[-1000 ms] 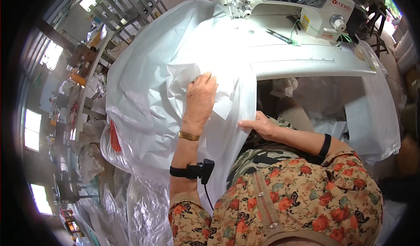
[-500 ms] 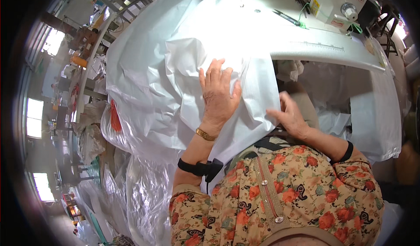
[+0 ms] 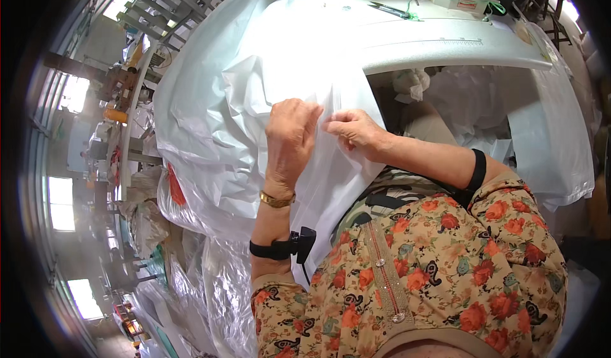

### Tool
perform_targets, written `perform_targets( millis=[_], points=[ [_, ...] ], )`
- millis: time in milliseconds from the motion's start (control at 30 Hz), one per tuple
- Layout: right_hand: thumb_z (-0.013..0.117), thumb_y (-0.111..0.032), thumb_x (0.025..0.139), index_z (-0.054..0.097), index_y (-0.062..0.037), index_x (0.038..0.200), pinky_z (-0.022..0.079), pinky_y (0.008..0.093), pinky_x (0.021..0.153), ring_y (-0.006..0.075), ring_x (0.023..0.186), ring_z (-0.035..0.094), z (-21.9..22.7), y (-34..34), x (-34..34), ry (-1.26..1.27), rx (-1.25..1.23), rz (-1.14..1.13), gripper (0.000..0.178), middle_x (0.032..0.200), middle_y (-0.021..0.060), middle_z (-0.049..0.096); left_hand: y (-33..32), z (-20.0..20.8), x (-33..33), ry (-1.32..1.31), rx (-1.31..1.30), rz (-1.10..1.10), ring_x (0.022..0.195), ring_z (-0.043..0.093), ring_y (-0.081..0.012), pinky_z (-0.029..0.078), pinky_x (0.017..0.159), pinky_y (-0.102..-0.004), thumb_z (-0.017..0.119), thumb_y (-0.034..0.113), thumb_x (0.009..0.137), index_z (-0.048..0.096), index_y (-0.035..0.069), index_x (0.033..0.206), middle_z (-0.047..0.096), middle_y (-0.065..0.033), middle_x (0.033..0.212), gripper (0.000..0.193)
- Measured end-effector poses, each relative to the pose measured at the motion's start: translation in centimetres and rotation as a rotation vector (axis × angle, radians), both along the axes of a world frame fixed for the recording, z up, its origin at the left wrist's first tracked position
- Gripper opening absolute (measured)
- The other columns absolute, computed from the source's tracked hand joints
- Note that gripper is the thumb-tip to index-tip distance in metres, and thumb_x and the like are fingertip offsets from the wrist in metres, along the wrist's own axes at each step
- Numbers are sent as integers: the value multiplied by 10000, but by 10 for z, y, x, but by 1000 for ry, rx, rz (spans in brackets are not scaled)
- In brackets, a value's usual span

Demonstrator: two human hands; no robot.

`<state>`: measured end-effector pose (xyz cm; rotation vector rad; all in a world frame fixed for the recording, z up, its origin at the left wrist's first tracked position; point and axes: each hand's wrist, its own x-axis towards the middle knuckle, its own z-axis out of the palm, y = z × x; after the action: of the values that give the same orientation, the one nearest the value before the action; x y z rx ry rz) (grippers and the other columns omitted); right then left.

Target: The recorder is sewing large white plastic or fabric bags using an industrial sewing machine.

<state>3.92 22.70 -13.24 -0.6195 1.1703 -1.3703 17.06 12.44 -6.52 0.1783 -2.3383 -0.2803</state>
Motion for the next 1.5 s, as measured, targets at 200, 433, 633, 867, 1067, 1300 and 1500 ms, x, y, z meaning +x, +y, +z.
perform_targets(
  millis=[200, 433, 633, 867, 1067, 1300, 1500],
  points=[
    [683, -264, 895, 644, -32, 811, 440, 239, 579, 64, 659, 530, 40, 44, 14, 339, -303, 67, 249, 676, -7, 564, -3, -2, 11, -226, 484, -64, 619, 507, -247, 422, 593, -351, 639, 70, 869, 589, -16, 846, 537, -123, 708, 102],
    [664, -250, 929, 584, -44, 825, 485, 209, 599, 50, 661, 571, 41, 58, 21, 289, -166, 197, 244, 713, 1, 625, 12, -36, 3, -274, 896, 10, 662, 554, -123, 461, 619, -287, 614, 89, 861, 617, -23, 880, 614, -75, 734, 114],
    [642, -316, 912, 604, 4, 762, 526, 291, 577, 140, 570, 648, 48, 51, 24, 568, -41, 133, 355, 631, 82, 647, 17, -33, 3, -137, 1077, -48, 693, 497, -40, 439, 601, -236, 599, 80, 916, 595, -37, 881, 566, 20, 755, 123],
    [544, -169, 880, 611, 8, 764, 524, 352, 577, 224, 553, 653, 45, 47, 31, 644, -190, 105, 222, 613, 123, 646, 21, -17, 0, -111, 1191, -124, 696, 486, -33, 440, 596, -220, 568, 78, 950, 581, -5, 894, 539, 41, 763, 101],
    [593, -240, 894, 599, -23, 825, 501, 418, 568, 312, 561, 630, 49, 49, 31, 1077, -322, 104, 227, 561, 122, 593, 30, -6, -2, -36, 1272, -18, 659, 499, -15, 457, 570, -215, 539, 115, 986, 570, 10, 860, 546, 37, 738, 167],
    [652, -234, 875, 578, -34, 866, 487, 409, 581, 309, 607, 618, 46, 51, 11, 1240, -374, -49, 213, 644, 129, 583, 26, -9, -3, -58, 1212, 2, 602, 493, -9, 408, 517, -201, 635, 142, 941, 580, 27, 793, 542, 38, 655, 196],
    [693, -232, 877, 529, -10, 977, 458, 309, 683, 152, 776, 547, -9, 63, -26, 715, -37, -367, 294, 833, 79, 559, 33, -10, -2, -106, 690, 122, 534, 503, -77, 397, 498, -269, 686, 107, 883, 583, 7, 770, 542, -16, 594, 183]
  ],
)
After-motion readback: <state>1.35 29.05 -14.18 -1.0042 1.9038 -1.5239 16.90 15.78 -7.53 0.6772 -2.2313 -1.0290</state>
